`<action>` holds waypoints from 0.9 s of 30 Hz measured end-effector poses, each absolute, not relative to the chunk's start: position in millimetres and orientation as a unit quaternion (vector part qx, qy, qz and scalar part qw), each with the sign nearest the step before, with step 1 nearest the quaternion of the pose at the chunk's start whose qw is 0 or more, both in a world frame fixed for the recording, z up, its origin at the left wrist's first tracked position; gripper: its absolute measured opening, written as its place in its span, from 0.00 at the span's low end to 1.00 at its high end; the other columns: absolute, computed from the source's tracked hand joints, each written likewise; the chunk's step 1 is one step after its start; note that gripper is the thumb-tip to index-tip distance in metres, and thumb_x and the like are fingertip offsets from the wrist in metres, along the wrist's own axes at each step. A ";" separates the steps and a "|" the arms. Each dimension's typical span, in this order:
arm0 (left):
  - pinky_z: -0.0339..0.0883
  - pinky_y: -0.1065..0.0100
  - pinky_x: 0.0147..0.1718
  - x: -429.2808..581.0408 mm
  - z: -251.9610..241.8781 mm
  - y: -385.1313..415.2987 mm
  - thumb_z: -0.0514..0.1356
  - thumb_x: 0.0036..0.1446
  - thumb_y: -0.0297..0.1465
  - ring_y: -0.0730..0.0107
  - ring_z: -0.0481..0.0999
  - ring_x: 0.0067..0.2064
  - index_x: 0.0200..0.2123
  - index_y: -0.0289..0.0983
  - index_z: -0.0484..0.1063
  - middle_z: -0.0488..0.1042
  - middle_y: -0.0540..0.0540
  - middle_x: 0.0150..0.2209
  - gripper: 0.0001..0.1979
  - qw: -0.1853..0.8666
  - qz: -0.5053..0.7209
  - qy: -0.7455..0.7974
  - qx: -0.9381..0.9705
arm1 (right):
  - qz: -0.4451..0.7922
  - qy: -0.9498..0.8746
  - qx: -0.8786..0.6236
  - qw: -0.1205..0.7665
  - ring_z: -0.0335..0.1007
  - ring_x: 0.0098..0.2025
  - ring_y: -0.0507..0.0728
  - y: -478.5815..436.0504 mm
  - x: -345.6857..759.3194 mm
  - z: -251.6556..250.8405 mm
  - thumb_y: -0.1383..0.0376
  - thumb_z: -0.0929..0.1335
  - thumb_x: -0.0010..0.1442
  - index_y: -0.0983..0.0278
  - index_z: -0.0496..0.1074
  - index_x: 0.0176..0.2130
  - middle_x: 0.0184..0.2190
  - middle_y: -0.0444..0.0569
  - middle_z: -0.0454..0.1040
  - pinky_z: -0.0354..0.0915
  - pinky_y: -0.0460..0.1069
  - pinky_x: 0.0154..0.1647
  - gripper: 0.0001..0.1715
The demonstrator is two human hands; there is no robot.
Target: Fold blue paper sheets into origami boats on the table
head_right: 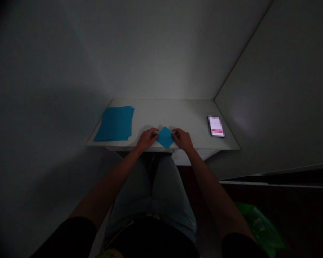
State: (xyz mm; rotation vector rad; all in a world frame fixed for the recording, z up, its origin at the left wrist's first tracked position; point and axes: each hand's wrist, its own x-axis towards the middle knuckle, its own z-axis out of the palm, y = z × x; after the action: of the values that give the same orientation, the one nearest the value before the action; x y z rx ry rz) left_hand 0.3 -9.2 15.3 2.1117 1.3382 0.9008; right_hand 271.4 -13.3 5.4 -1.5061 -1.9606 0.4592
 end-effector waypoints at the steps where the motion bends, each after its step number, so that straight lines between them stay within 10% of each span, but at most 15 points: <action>1: 0.71 0.58 0.53 0.3 14.8 -9.0 0.65 0.68 0.32 0.62 0.81 0.45 0.58 0.42 0.77 0.82 0.46 0.45 0.16 0.242 0.332 0.488 0.770 | 0.166 -0.738 -0.577 0.308 0.76 0.35 0.57 -13.2 269.6 6.0 0.57 0.68 0.69 0.61 0.77 0.58 0.42 0.50 0.81 0.71 0.53 0.44 0.21; 16: 0.62 0.49 0.61 1.3 8.6 -12.5 0.69 0.65 0.44 0.51 0.70 0.60 0.54 0.48 0.83 0.76 0.43 0.58 0.17 0.114 0.255 0.458 0.844 | 0.104 -0.703 -0.677 0.190 0.74 0.55 0.67 -14.4 259.6 12.5 0.48 0.76 0.62 0.63 0.81 0.45 0.53 0.60 0.73 0.71 0.59 0.54 0.23; 27: 0.62 0.52 0.64 1.4 14.5 -15.4 0.66 0.67 0.44 0.52 0.71 0.63 0.64 0.46 0.73 0.75 0.42 0.60 0.25 0.129 0.247 0.461 0.842 | 0.244 -0.712 -0.616 0.234 0.77 0.40 0.60 -7.6 270.5 27.0 0.54 0.73 0.64 0.59 0.74 0.40 0.39 0.50 0.81 0.70 0.53 0.43 0.12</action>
State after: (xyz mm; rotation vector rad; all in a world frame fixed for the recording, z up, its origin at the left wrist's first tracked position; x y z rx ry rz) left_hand 1.4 -15.4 14.5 2.4497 1.3407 0.7187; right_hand 270.5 -7.6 27.0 -1.6910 -1.9540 0.6713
